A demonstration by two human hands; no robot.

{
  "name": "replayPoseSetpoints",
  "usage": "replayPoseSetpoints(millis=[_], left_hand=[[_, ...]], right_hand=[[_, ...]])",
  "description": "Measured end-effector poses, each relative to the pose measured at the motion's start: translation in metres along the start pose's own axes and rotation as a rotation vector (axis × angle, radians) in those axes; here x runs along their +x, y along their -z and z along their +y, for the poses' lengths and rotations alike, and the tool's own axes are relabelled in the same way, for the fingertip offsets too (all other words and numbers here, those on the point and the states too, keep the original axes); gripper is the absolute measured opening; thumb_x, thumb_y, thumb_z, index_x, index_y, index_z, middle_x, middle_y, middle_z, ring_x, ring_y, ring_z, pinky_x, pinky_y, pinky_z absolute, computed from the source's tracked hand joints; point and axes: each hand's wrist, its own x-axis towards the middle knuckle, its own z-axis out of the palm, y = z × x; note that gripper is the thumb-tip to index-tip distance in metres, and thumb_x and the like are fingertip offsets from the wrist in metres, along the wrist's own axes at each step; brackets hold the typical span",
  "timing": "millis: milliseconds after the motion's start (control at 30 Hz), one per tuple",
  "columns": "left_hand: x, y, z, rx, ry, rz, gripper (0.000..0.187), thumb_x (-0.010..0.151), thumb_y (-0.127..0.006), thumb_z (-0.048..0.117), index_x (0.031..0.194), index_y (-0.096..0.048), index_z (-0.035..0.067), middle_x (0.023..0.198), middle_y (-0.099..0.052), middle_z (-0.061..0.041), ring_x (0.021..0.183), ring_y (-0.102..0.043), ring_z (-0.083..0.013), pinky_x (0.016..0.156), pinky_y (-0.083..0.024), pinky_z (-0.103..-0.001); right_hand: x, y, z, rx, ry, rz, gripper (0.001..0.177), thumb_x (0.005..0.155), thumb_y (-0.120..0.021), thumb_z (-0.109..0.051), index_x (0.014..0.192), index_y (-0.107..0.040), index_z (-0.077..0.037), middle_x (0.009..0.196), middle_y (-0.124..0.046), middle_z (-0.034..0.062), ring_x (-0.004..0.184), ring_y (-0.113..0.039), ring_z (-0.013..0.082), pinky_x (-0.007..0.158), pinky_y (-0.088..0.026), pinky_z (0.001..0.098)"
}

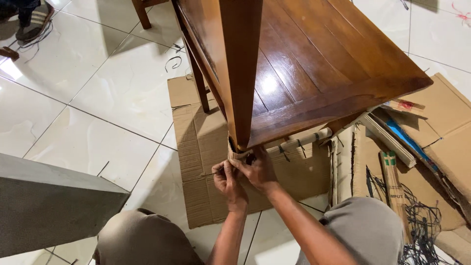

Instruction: Wrapping chair legs with protective paper and securing them with black ties

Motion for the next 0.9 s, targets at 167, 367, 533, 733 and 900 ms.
replayPoseSetpoints(millis=[167,367,533,733,900], left_hand=[[-0.010,-0.007,0.016,0.082,-0.075,-0.025,0.009,0.104,-0.064,0.013,0.098,-0.059,0.009,0.090,-0.069,-0.004,0.085,-0.069,-0.0108,0.077,-0.058,-0.031],[-0.022,-0.011,0.035,0.343,-0.203,-0.037,0.007,0.097,-0.072,0.008,0.093,-0.068,0.005,0.083,-0.074,-0.010,0.082,-0.068,-0.0121,0.073,-0.058,-0.034],[-0.033,-0.020,0.055,0.364,-0.182,-0.055,0.006,0.095,-0.074,0.007,0.092,-0.071,0.003,0.082,-0.075,-0.012,0.082,-0.070,-0.0137,0.074,-0.059,-0.036],[-0.028,-0.018,0.056,0.421,-0.201,-0.128,0.009,0.096,-0.073,0.007,0.089,-0.070,0.002,0.080,-0.076,-0.015,0.085,-0.070,-0.0114,0.072,-0.058,-0.035],[-0.029,-0.024,0.068,0.429,-0.194,-0.152,0.010,0.096,-0.072,0.007,0.089,-0.069,0.002,0.078,-0.075,-0.013,0.079,-0.069,-0.0117,0.071,-0.058,-0.035]], right_hand=[[-0.012,0.013,-0.005,-0.049,-0.018,0.059,0.067,0.084,-0.081,-0.052,0.126,-0.062,-0.003,0.113,-0.065,0.0234,0.110,-0.067,0.0464,0.091,-0.060,0.0580],[-0.037,0.003,0.015,-0.028,0.133,0.231,0.024,0.099,-0.071,-0.025,0.109,-0.067,-0.004,0.090,-0.074,0.0173,0.090,-0.077,0.0346,0.076,-0.065,0.0418],[-0.044,-0.010,0.027,-0.168,0.134,0.342,0.030,0.093,-0.078,-0.032,0.099,-0.073,-0.003,0.083,-0.076,0.0208,0.080,-0.077,0.0378,0.063,-0.063,0.0434],[-0.046,-0.033,0.055,-0.407,0.241,0.438,0.041,0.091,-0.080,-0.037,0.103,-0.075,0.001,0.081,-0.075,0.0241,0.070,-0.075,0.0381,0.055,-0.062,0.0432],[-0.046,-0.023,0.037,-0.436,0.321,0.442,0.040,0.094,-0.076,-0.030,0.108,-0.071,0.008,0.084,-0.072,0.0310,0.070,-0.073,0.0456,0.053,-0.059,0.0531]])
